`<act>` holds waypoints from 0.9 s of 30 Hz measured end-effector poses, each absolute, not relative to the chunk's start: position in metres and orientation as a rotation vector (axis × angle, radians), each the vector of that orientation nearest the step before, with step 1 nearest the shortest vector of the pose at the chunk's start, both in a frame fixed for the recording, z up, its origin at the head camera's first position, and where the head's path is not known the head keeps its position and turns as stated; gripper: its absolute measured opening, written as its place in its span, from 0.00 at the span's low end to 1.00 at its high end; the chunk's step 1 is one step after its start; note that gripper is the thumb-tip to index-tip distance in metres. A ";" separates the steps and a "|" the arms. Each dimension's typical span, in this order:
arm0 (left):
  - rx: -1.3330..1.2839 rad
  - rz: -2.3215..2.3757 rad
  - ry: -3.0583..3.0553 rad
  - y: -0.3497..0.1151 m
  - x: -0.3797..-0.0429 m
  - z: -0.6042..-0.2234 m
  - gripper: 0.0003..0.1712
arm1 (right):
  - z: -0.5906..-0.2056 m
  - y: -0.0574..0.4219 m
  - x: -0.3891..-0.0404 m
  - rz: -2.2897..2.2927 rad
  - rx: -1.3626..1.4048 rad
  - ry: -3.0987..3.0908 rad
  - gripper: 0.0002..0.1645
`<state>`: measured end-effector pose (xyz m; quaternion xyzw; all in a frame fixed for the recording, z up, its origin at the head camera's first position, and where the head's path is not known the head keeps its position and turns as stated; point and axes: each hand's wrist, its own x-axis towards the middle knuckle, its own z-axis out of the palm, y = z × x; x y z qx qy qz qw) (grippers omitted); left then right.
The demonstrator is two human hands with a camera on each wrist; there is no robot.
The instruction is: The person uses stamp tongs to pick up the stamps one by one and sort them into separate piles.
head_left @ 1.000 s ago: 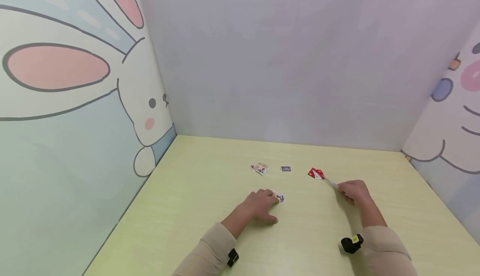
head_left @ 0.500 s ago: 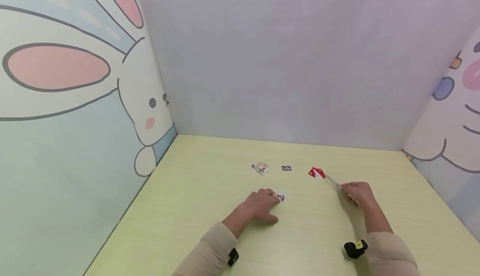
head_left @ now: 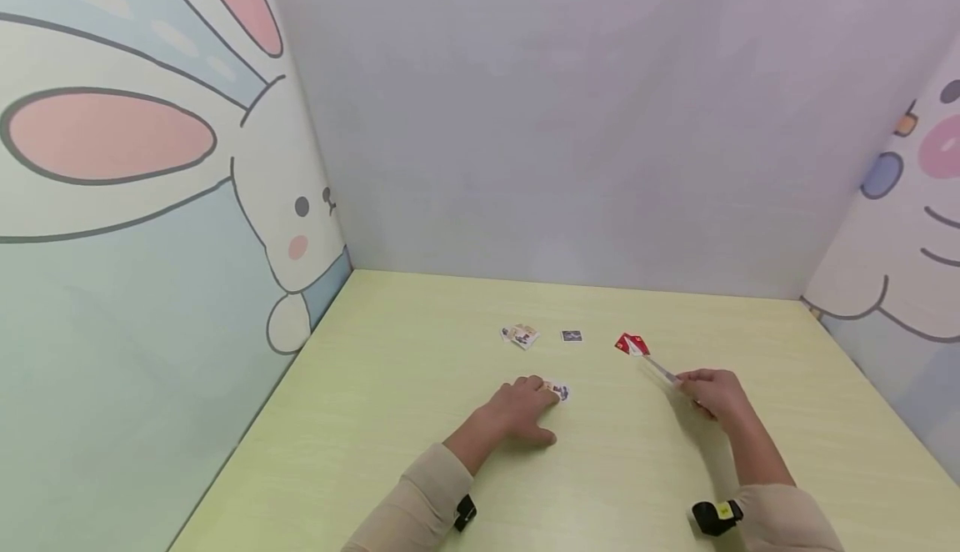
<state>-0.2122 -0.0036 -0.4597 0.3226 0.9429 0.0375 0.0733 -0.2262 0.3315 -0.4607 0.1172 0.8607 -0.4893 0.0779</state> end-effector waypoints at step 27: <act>0.966 0.110 2.824 -0.004 -0.213 -0.461 0.34 | -0.457 0.294 -0.213 -1.490 0.130 2.530 0.14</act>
